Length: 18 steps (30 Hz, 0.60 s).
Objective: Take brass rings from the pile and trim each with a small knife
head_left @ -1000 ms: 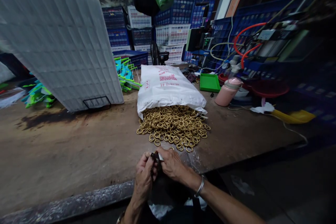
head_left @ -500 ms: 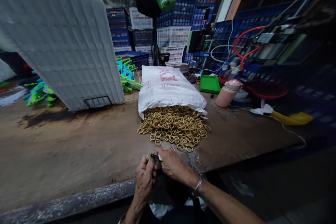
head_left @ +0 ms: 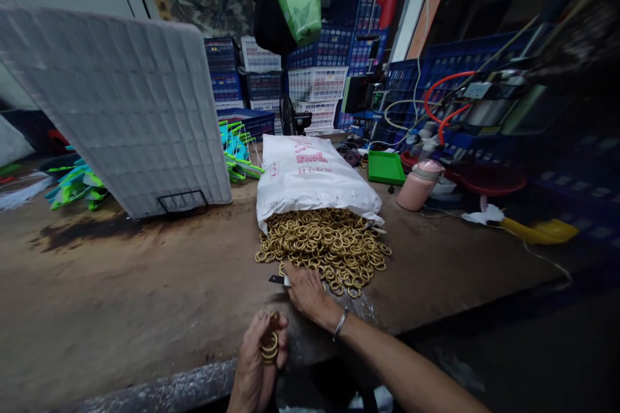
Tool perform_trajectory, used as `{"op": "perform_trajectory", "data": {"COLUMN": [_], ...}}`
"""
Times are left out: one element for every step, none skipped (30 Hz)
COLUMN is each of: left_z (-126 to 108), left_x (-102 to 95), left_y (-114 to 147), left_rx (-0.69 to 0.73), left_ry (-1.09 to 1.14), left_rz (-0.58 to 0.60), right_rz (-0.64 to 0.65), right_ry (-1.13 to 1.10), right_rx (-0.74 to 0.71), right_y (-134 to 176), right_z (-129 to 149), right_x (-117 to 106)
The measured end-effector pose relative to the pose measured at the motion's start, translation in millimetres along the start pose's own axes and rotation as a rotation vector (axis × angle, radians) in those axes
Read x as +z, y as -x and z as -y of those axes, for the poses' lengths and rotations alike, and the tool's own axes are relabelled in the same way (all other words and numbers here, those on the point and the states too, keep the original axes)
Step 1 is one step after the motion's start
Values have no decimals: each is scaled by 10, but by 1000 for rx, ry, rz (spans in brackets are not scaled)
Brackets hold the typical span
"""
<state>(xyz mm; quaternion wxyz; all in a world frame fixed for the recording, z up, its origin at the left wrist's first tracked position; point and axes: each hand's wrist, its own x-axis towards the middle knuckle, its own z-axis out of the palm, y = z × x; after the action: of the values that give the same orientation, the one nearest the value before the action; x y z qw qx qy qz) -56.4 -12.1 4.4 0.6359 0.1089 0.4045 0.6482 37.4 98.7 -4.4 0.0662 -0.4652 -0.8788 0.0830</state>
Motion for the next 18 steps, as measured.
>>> {"op": "perform_trajectory", "data": {"left_z": [-2, -4, -5, -4, -1, 5, 11, 19, 25, 31, 35, 38, 39, 40, 39, 39, 40, 44], "left_x": [-17, -35, -57, -83, -113, -146, -180, -210, -234, -250, -255, -250, -235, -211, -181, -149, -116, -87], "left_y": [-13, -28, -47, -71, -100, -134, -169, -203, -235, -263, -285, -304, -319, -332, -343, -354, -365, -376], "left_rx": [-17, -32, -49, -71, -93, -118, -143, -158, -169, -170, -160, -143, -114, -77, -37, 1, 34, 58], "left_ry": [33, 67, 98, 122, 140, 155, 165, 168, 164, 152, 132, 107, 79, 47, 9, -32, -76, -121], "left_rz": [-7, -7, -7, -7, -13, -22, -29, -38, -48, -64, -84, -107, -130, -149, -163, -171, -172, -171], "right_rz": [8, 15, 21, 24, 21, 20, 17, 14, 10, 4, -8, -22, -32, -32, -28, -17, -6, -3], "right_ry": [13, 24, 33, 39, 41, 40, 35, 24, 7, -16, -44, -76, -112, -155, -206, -268, -339, -415], "right_rx": [4, 5, 8, 8, 4, 4, 2, -4, -13, -26, -38, -51, -61, -71, -76, -80, -80, -77], "right_y": [-22, -42, -59, -75, -87, -98, -106, -111, -113, -110, -103, -91, -75, -56, -34, -8, 20, 51], "right_z": [12, 20, 26, 28, 26, 20, 9, -6, -24, -45, -68, -90, -110, -127, -138, -142, -140, -131], "right_x": [-4, -4, 2, 14, 31, 53, 75, 93, 105, 106, 96, 75, 45, 7, -35, -78, -119, -156]}}
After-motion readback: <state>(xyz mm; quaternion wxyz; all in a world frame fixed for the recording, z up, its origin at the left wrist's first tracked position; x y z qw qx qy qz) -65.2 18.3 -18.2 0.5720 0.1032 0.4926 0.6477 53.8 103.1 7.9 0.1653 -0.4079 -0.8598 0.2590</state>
